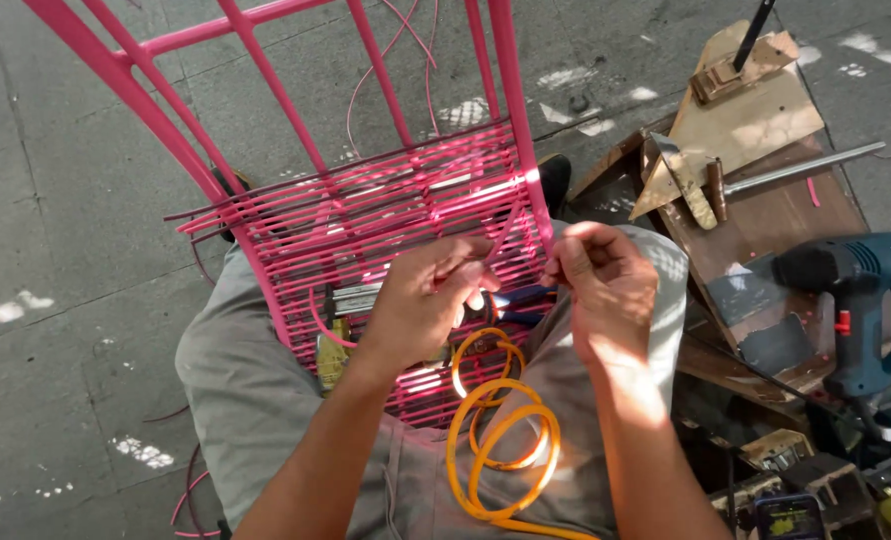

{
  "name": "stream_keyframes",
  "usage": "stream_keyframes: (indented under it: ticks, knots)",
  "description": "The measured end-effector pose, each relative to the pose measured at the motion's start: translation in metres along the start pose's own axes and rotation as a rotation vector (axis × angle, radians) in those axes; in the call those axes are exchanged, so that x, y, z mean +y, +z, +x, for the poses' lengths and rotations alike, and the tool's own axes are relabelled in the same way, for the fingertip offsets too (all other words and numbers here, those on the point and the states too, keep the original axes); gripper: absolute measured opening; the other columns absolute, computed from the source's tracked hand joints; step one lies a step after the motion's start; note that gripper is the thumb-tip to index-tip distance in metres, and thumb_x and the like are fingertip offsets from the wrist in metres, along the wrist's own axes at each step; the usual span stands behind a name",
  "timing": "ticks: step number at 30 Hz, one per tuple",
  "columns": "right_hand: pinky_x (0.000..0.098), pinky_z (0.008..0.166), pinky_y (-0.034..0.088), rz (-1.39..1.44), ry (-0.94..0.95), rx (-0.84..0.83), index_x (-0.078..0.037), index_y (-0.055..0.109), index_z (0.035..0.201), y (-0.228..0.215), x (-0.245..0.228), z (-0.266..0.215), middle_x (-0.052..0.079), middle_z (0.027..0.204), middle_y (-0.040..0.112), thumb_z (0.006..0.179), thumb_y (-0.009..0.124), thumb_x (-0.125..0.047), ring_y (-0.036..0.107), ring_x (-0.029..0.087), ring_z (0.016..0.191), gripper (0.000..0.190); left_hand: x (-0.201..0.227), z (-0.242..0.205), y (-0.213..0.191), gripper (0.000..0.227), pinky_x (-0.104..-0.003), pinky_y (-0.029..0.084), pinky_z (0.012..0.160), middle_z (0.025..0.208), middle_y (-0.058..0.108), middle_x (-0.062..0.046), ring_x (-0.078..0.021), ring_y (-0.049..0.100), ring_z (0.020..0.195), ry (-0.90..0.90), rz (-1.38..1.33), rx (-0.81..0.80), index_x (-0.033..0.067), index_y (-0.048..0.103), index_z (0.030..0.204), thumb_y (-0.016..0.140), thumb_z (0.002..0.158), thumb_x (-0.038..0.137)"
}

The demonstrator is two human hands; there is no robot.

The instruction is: Manually weave and secure pink plastic or rubber strips onto a metal chair frame using a nail gun and heat gun.

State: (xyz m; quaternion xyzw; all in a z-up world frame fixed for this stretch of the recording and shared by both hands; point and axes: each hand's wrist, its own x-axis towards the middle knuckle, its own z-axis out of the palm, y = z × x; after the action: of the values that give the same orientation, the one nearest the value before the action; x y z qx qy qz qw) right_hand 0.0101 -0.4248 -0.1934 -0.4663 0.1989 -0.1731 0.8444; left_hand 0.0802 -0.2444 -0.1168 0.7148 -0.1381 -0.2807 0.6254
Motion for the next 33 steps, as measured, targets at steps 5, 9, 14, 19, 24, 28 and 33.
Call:
stream_keyframes:
  ticks: [5, 9, 14, 19, 24, 28, 33]
  knots:
    - [0.0284, 0.065, 0.054, 0.085, 0.075, -0.126, 0.005, 0.071, 0.112, 0.018, 0.017, -0.015, 0.01, 0.085, 0.07, 0.098, 0.07, -0.001, 0.064, 0.015, 0.071, 0.016, -0.014, -0.008, 0.009, 0.017, -0.029, 0.059, 0.083, 0.102, 0.073, -0.006, -0.0108, 0.07, 0.092, 0.224, -0.207, -0.03, -0.0038, 0.065, 0.12, 0.057, 0.108, 0.005]
    - [0.0276, 0.068, 0.054, 0.111, 0.085, -0.052, 0.006, 0.07, 0.111, 0.031, 0.014, -0.024, 0.01, 0.089, 0.072, 0.095, 0.071, 0.002, 0.065, 0.015, 0.073, 0.017, -0.016, -0.014, 0.017, 0.019, -0.029, 0.055, 0.068, 0.09, 0.074, -0.007, -0.0107, 0.065, 0.077, -0.017, -0.164, 0.126, -0.0046, 0.072, 0.115, 0.062, 0.101, 0.004]
    - [0.0251, 0.066, 0.052, -0.136, -0.093, 0.06, 0.006, 0.07, 0.11, 0.055, -0.003, -0.043, 0.007, 0.088, 0.07, 0.098, 0.072, -0.001, 0.062, 0.012, 0.07, 0.014, 0.029, -0.033, 0.022, 0.023, -0.028, 0.057, 0.069, 0.102, 0.078, -0.016, -0.0195, 0.077, 0.08, 0.25, 0.355, 0.255, 0.0013, 0.074, 0.118, 0.062, 0.098, 0.004]
    - [0.0256, 0.067, 0.054, -0.08, -0.126, 0.071, 0.006, 0.069, 0.11, 0.051, -0.01, -0.047, 0.008, 0.09, 0.071, 0.099, 0.072, -0.001, 0.063, 0.013, 0.072, 0.014, 0.022, -0.047, 0.019, 0.023, -0.035, 0.06, 0.08, 0.107, 0.076, -0.018, -0.0305, 0.077, 0.097, 0.445, 0.461, 0.322, 0.002, 0.072, 0.119, 0.064, 0.097, 0.003]
    - [0.029, 0.072, 0.06, 0.149, -0.046, 0.025, 0.002, 0.067, 0.108, 0.04, -0.021, -0.032, 0.009, 0.093, 0.072, 0.1, 0.069, -0.003, 0.069, 0.015, 0.078, 0.01, 0.031, -0.056, 0.001, 0.021, -0.036, 0.062, 0.081, 0.106, 0.076, -0.018, -0.0287, 0.078, 0.097, 0.42, 0.494, 0.388, 0.0021, 0.074, 0.115, 0.068, 0.095, 0.005]
    - [0.0299, 0.073, 0.061, -0.006, -0.048, -0.018, 0.004, 0.067, 0.11, 0.052, -0.01, -0.027, 0.01, 0.094, 0.073, 0.098, 0.069, -0.001, 0.07, 0.016, 0.078, 0.013, 0.039, -0.058, -0.005, 0.017, -0.034, 0.061, 0.071, 0.097, 0.079, -0.014, -0.0256, 0.079, 0.083, 0.311, 0.526, 0.433, 0.0035, 0.077, 0.106, 0.071, 0.091, 0.01]
    - [0.0289, 0.076, 0.061, -0.039, -0.047, -0.044, 0.006, 0.067, 0.113, 0.061, 0.009, -0.021, 0.011, 0.096, 0.073, 0.095, 0.071, 0.002, 0.071, 0.015, 0.08, 0.018, 0.037, -0.055, -0.005, 0.015, -0.034, 0.06, 0.073, 0.097, 0.076, -0.014, -0.0276, 0.077, 0.084, 0.425, 0.56, 0.437, 0.0021, 0.074, 0.105, 0.071, 0.093, 0.01]
